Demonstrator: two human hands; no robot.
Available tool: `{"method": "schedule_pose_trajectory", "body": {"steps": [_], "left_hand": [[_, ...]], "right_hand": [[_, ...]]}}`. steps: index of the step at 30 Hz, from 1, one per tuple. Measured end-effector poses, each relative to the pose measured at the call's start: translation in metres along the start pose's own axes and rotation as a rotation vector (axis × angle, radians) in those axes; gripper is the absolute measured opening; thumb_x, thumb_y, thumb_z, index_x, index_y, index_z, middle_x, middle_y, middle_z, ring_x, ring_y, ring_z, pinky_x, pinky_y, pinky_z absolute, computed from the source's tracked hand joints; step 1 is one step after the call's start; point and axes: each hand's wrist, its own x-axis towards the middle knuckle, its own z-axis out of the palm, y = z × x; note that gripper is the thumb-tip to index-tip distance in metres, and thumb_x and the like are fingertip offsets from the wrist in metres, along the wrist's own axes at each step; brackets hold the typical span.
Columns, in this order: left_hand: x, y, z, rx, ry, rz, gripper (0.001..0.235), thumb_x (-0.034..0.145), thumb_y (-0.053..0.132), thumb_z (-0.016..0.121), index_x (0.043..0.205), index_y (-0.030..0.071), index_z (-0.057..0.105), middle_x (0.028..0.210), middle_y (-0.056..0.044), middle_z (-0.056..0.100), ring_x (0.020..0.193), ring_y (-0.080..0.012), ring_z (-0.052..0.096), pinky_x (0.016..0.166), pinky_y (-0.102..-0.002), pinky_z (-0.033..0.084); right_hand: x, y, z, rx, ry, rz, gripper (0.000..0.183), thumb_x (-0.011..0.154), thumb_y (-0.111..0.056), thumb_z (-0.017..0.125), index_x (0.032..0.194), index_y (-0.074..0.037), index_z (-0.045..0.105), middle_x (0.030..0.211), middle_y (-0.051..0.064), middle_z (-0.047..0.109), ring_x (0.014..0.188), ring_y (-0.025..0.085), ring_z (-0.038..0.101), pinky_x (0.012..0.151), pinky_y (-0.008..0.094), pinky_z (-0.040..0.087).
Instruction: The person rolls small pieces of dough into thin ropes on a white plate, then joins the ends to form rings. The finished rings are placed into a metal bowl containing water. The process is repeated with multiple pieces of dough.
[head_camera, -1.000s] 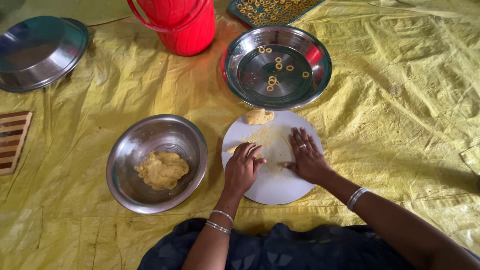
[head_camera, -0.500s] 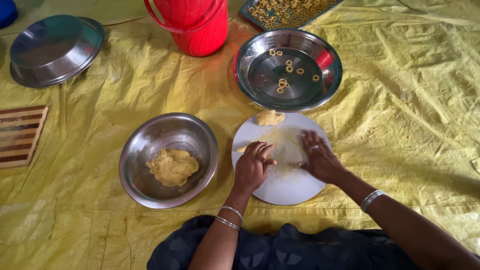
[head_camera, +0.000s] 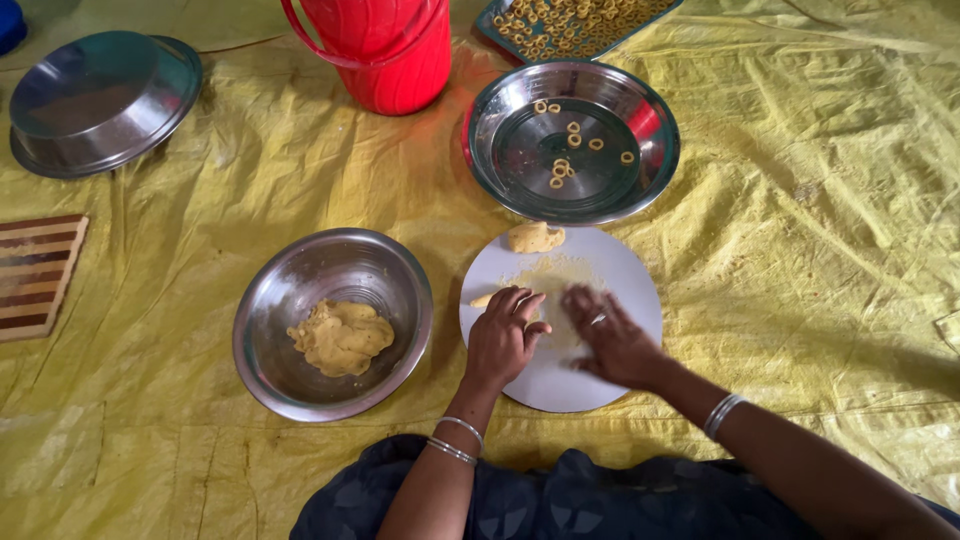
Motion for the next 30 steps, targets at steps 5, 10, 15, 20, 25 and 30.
{"method": "schedule_pose_trajectory", "body": {"steps": [5,10,15,20,25,30], "left_hand": [[0.004,0.001,-0.001,-0.041,0.016,-0.002,0.045,0.094,0.039,0.064,0.126,0.008,0.068,0.127,-0.012,0.068,0.123,-0.0335,0.061,0.098,-0.044,0.053],[0.005,0.000,-0.003,-0.032,0.006,0.002,0.046,0.095,0.039,0.066,0.127,0.007,0.068,0.126,-0.013,0.067,0.123,-0.0346,0.060,0.098,-0.045,0.052],[0.006,0.001,-0.005,-0.007,0.006,0.008,0.046,0.095,0.041,0.065,0.125,0.007,0.068,0.126,-0.013,0.068,0.124,-0.0345,0.059,0.100,-0.046,0.052],[0.008,0.004,-0.005,-0.025,-0.001,0.018,0.046,0.097,0.042,0.065,0.126,0.006,0.068,0.126,-0.014,0.067,0.124,-0.0346,0.060,0.099,-0.046,0.052],[0.005,0.007,-0.001,-0.013,0.007,0.013,0.047,0.094,0.043,0.064,0.125,0.007,0.069,0.125,-0.014,0.068,0.122,-0.0345,0.061,0.100,-0.046,0.052],[0.007,0.004,-0.004,-0.017,-0.021,-0.008,0.048,0.098,0.045,0.061,0.128,0.007,0.068,0.128,-0.014,0.067,0.123,-0.0344,0.060,0.098,-0.045,0.052]], "right_hand": [[-0.004,0.017,-0.007,-0.090,0.179,0.159,0.101,0.091,-0.074,0.034,0.153,0.005,0.022,0.163,0.026,0.014,0.152,0.041,0.008,0.120,0.057,0.009],[0.002,-0.018,-0.001,0.092,-0.003,0.019,0.104,0.094,-0.074,0.041,0.156,0.006,0.019,0.164,0.028,0.015,0.154,0.039,0.008,0.122,0.055,0.007],[0.003,0.000,-0.015,-0.144,-0.048,0.144,0.105,0.092,-0.071,0.042,0.159,0.006,0.017,0.165,0.025,0.017,0.153,0.034,0.012,0.126,0.055,0.005],[0.004,-0.002,-0.012,-0.093,-0.043,0.141,0.098,0.092,-0.071,0.044,0.154,0.002,0.020,0.163,0.024,0.016,0.152,0.041,0.005,0.120,0.056,0.004],[0.003,-0.007,-0.001,0.012,0.030,0.019,0.099,0.093,-0.073,0.038,0.157,0.001,0.021,0.165,0.020,0.019,0.156,0.035,0.007,0.125,0.052,0.008],[0.003,0.008,-0.018,-0.090,0.010,0.203,0.103,0.092,-0.074,0.036,0.154,0.007,0.016,0.163,0.026,0.012,0.152,0.041,0.002,0.121,0.055,0.006]]}}
